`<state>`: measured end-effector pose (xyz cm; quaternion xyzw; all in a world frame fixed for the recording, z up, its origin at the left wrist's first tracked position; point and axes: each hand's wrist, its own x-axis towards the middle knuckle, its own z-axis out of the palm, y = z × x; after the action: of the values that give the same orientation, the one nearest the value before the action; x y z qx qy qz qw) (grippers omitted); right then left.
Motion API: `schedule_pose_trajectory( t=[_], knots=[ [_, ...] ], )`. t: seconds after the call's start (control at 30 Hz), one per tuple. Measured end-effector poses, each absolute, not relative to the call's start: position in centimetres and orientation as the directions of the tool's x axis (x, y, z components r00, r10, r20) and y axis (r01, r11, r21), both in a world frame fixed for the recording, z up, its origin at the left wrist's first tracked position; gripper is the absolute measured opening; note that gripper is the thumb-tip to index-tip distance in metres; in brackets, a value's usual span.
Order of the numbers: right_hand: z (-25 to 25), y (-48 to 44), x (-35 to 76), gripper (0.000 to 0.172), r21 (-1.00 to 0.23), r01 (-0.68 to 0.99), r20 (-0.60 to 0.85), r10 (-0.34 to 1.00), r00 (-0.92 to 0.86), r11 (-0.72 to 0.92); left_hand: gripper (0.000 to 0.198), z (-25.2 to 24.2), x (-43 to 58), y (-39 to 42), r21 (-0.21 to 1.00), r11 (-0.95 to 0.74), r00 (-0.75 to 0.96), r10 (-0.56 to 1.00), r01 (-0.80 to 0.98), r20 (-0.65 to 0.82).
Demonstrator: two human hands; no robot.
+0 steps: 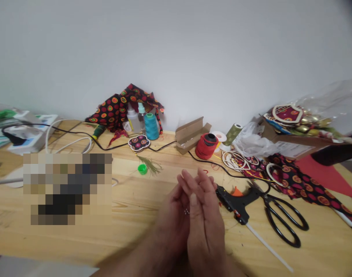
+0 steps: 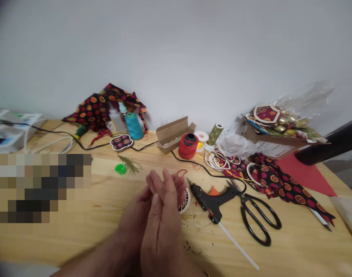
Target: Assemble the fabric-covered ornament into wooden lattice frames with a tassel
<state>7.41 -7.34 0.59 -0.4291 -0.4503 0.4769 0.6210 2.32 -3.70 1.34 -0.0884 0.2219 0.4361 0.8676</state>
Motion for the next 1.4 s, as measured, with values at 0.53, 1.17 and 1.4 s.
schedule_pose_trajectory(
  t=[0.53, 1.17, 1.4],
  knots=[
    [2.1, -6.4, 9.3, 0.031, -0.802, -0.555, 0.107, 0.968, 0.229, 0.22, 0.038, 1.4, 2.6, -3.8, 0.012, 0.484, 0.425, 0.779, -0.875, -0.461],
    [0.3, -7.7, 12.0, 0.018, -0.745, 0.505, 0.395, 0.898, -0.193, 0.436, 0.051, 0.0, 0.5, -4.7, 0.079, 0.499, 0.473, 0.853, -0.863, -0.22],
    [0.4, -7.8, 12.1, 0.013, -0.716, 0.564, 0.328, 0.911, -0.248, 0.411, 0.052, 0.1, 0.5, -5.0, 0.076, 0.497, 0.46, 0.843, -0.865, -0.278]
  ],
)
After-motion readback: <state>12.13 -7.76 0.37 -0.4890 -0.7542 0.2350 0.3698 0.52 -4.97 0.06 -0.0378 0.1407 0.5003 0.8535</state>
